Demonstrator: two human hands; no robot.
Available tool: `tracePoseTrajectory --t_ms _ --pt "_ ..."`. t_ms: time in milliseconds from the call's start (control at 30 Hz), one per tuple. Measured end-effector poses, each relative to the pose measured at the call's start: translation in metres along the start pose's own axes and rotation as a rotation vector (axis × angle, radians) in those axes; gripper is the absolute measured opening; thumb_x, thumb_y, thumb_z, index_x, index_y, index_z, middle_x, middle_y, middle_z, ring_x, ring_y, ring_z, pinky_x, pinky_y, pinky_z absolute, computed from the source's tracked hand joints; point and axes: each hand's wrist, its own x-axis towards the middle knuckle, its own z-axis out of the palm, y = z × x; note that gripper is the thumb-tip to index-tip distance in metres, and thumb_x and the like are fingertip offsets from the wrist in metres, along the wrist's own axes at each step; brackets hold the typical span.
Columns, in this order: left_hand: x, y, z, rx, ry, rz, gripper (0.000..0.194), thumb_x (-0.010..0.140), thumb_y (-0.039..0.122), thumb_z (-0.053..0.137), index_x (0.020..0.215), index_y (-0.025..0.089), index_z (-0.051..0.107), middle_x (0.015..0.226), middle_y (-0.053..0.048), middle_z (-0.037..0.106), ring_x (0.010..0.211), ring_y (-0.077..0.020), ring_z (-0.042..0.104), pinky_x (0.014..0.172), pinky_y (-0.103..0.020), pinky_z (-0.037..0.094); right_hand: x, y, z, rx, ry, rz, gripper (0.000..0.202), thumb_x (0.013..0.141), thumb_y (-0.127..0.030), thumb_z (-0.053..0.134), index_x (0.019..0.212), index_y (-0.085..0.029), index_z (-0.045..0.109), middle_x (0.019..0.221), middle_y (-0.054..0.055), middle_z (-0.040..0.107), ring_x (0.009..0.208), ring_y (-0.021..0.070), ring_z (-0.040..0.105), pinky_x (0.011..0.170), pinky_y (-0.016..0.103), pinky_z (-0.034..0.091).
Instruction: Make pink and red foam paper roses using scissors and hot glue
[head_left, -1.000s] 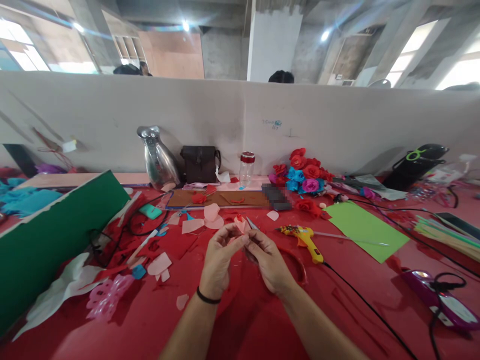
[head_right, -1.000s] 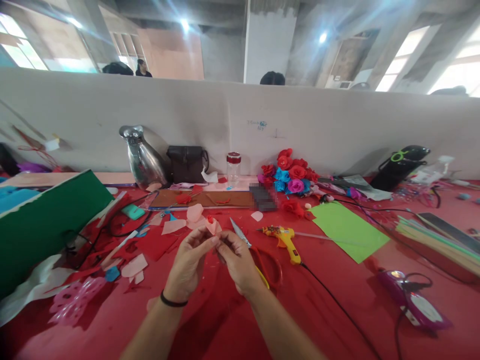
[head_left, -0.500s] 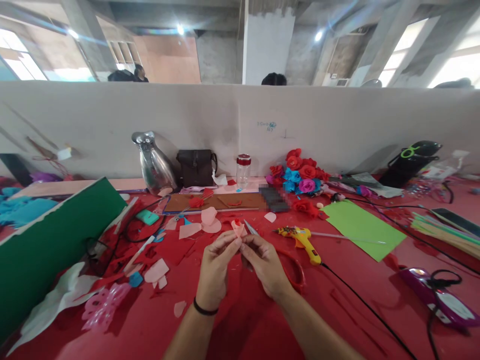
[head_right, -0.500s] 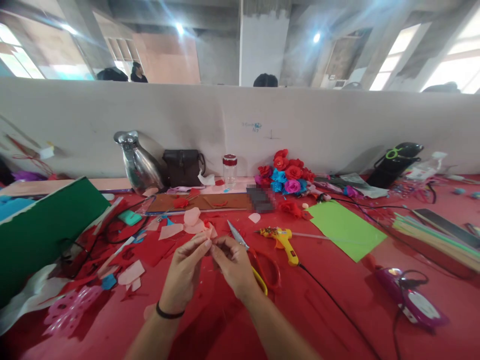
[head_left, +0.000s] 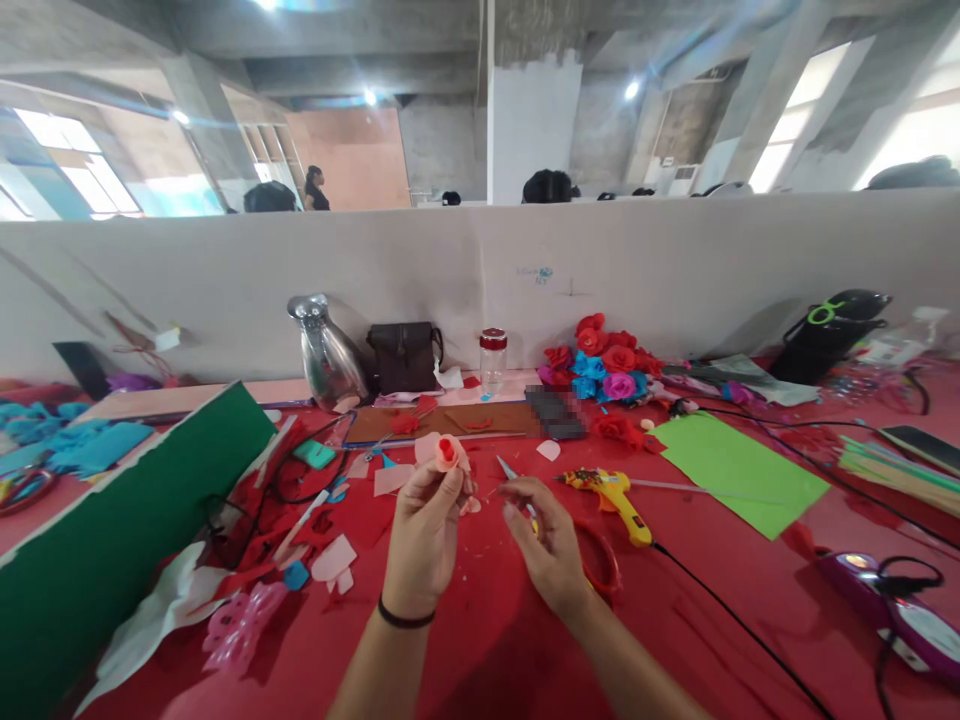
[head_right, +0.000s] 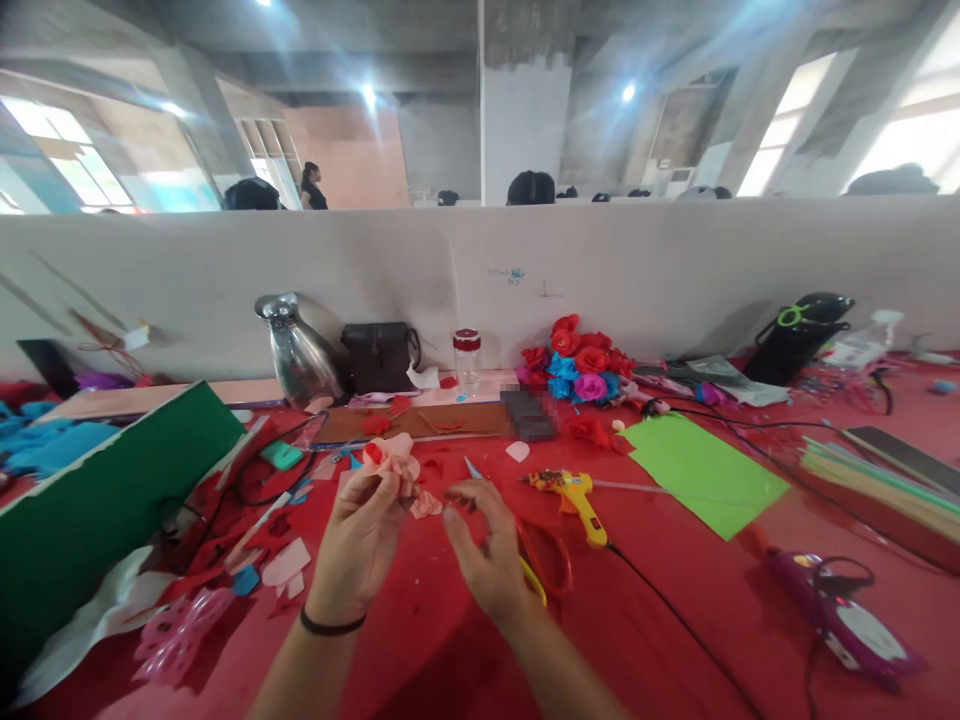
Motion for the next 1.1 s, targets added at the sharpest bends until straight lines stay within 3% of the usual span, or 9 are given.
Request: tracePoseTrajectory --t_ms 267,367,500,600,733,833,1000,1100 --pt "-0.015 -0.012 0.01 0.117 0.022 0.018 0.018 0.064 0.032 0.075 0.069 0.018 0.066 0.064 0.002 0.056 0.06 -0.0079 0.048 0.063 -0.021 0.042 -0.002 -0.047 -0.007 0.136 0.058 0.124 0.014 0.083 -0.025 0.055 0.096 -0.023 0.059 0.092 0.005 0.062 0.087 0.0191 0.058 0.079 0.032 0.047" --pt "-0.008 -0.015 0.007 0.238 0.008 0.042 0.02 0.066 0.035 0.073 0.067 0.017 0.065 0.065 0.001 0.057 0.06 -0.009 0.047 0.057 -0.021 0.04 -0.012 -0.049 -0.014 0.109 0.061 0.163 0.013 0.083 -0.026 0.055 0.095 -0.023 0.06 0.092 0.006 0.062 0.086 0.0191 0.058 0.079 0.032 0.047" --pt "0.006 -0.015 0.005 0.048 0.017 -0.096 0.022 0.06 0.031 0.077 0.067 0.017 0.061 0.063 0.003 0.053 0.053 -0.0065 0.042 0.049 -0.02 0.036 -0.036 -0.027 -0.037 -0.053 0.087 0.243 0.014 0.082 -0.029 0.057 0.093 -0.022 0.06 0.09 0.007 0.064 0.084 0.0205 0.06 0.077 0.033 0.048" --pt "0.012 -0.008 0.009 -0.157 0.013 -0.274 0.022 0.06 0.024 0.077 0.072 0.016 0.06 0.065 0.004 0.053 0.049 -0.004 0.038 0.044 -0.017 0.035 -0.05 -0.005 -0.069 -0.213 0.216 0.296 0.018 0.079 -0.035 0.057 0.09 -0.021 0.061 0.089 0.008 0.066 0.081 0.0224 0.061 0.075 0.035 0.048" --pt "0.011 -0.002 0.012 -0.229 0.028 -0.398 0.022 0.059 0.017 0.078 0.071 0.014 0.06 0.062 0.003 0.054 0.049 -0.0031 0.041 0.041 -0.013 0.032 -0.052 0.022 -0.117 -0.399 0.351 0.385 0.024 0.075 -0.038 0.055 0.09 -0.02 0.059 0.085 0.009 0.066 0.079 0.0237 0.061 0.073 0.036 0.049" --pt "0.006 -0.007 0.01 -0.23 0.049 -0.437 0.023 0.057 0.016 0.078 0.072 0.014 0.061 0.061 0.003 0.056 0.048 -0.0028 0.044 0.04 -0.012 0.032 -0.046 0.04 -0.142 -0.535 0.371 0.43 0.029 0.075 -0.04 0.05 0.092 -0.019 0.057 0.086 0.01 0.065 0.076 0.0226 0.061 0.071 0.036 0.049" --pt "0.005 -0.022 0.001 -0.155 0.057 -0.454 0.022 0.058 0.016 0.078 0.074 0.013 0.063 0.061 0.002 0.059 0.051 -0.0042 0.052 0.046 -0.012 0.041 -0.033 0.062 -0.15 -0.772 0.311 0.486 0.037 0.077 -0.046 0.046 0.094 -0.016 0.059 0.092 0.014 0.064 0.078 0.0242 0.062 0.072 0.037 0.049" --pt "0.009 -0.03 -0.008 -0.119 0.056 -0.482 0.021 0.059 0.016 0.077 0.074 0.012 0.063 0.062 0.001 0.059 0.047 -0.0026 0.049 0.039 -0.01 0.034 -0.023 0.066 -0.146 -0.954 0.208 0.477 0.035 0.076 -0.045 0.05 0.091 -0.016 0.062 0.088 0.014 0.066 0.08 0.0263 0.062 0.075 0.038 0.047"
